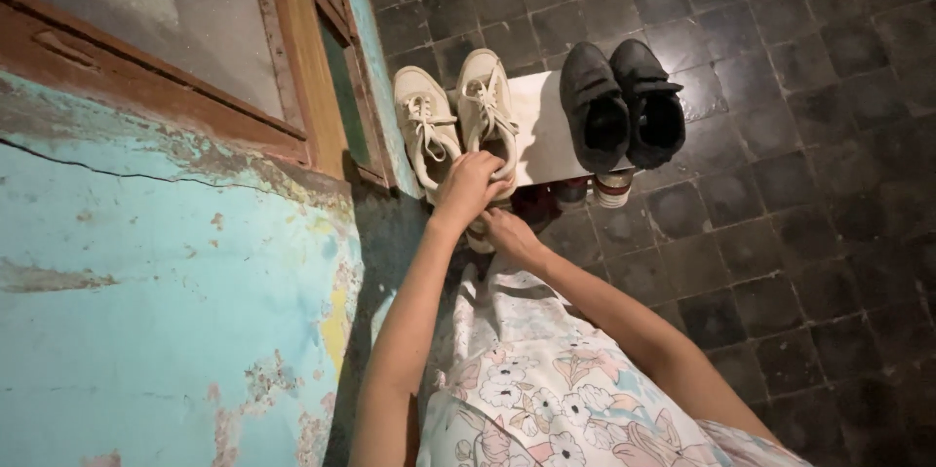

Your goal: Organize and arrange several pairs of shoes on a small shelf.

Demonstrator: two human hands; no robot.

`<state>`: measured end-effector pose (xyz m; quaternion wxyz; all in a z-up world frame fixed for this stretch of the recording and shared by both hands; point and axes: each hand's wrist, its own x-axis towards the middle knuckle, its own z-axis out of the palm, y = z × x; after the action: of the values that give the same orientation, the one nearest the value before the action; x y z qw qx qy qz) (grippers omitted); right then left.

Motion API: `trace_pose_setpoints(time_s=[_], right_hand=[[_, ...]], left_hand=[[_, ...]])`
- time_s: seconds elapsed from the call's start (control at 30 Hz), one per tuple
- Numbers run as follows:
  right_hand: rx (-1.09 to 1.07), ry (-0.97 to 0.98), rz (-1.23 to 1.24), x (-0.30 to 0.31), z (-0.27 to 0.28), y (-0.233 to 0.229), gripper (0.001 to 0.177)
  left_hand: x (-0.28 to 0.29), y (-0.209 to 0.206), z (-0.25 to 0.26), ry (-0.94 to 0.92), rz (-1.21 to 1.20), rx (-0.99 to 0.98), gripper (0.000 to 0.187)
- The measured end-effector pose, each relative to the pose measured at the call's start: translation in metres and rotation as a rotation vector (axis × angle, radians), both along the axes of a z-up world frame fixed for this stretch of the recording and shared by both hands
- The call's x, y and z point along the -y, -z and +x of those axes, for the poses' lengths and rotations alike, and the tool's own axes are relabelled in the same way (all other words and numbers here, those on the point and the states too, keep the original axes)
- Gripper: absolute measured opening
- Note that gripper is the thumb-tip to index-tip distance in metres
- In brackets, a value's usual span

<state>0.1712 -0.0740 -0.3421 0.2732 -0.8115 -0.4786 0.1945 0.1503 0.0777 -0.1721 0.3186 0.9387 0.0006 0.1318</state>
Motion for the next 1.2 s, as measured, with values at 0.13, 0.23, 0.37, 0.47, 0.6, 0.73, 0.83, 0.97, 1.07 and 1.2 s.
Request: trace_pose_setpoints(time_s=[0.13, 0.23, 0.37, 0.47, 0.6, 0.73, 0.83, 0.97, 1.07, 1.2], right_hand=[[0.056, -0.046, -0.001, 0.034, -0.009, -0.067, 0.031], [-0.053, -0.095, -0.038, 0.061, -0.007, -0.129, 0.024], [-0.124, -0.18, -0.105, 0.092, 0.001, -0.183, 0.033], [-0.112, -0.216, -0.125, 0.11, 0.008, -0.225, 0.041], [-0.183, -0.2, -0.27, 0.13, 0.012, -0.28, 0.045], [-0.175, -0.14, -0.419, 0.16, 0.015, -0.305, 0.047], [-0.18, -0.129, -0.403, 0.177, 0.02, -0.326, 0.03], [-0.088, -0.059, -0.222, 0.179, 0.027, -0.34, 0.04], [-0.06, 0.003, -0.14, 0.163, 0.034, -0.332, 0.036], [-0.026, 0.087, 0.106, 0.138, 0.047, -0.304, 0.03]], left_hand=[[0.001, 0.001, -0.001, -0.007, -0.01, -0.012, 0.032], [0.001, -0.001, -0.001, -0.011, -0.037, -0.011, 0.034], [0.0, 0.003, 0.0, -0.021, -0.007, -0.065, 0.03], [0.001, 0.0, 0.0, -0.02, -0.023, -0.051, 0.031], [-0.001, 0.002, 0.0, 0.0, -0.057, -0.026, 0.031], [-0.004, 0.006, 0.0, 0.002, -0.045, -0.033, 0.033], [-0.006, 0.011, 0.002, 0.019, -0.032, -0.029, 0.029], [-0.005, 0.003, 0.001, 0.019, -0.042, -0.026, 0.035], [-0.005, 0.002, 0.001, 0.004, -0.026, -0.054, 0.033], [-0.003, 0.0, 0.0, -0.019, -0.035, -0.065, 0.032]])
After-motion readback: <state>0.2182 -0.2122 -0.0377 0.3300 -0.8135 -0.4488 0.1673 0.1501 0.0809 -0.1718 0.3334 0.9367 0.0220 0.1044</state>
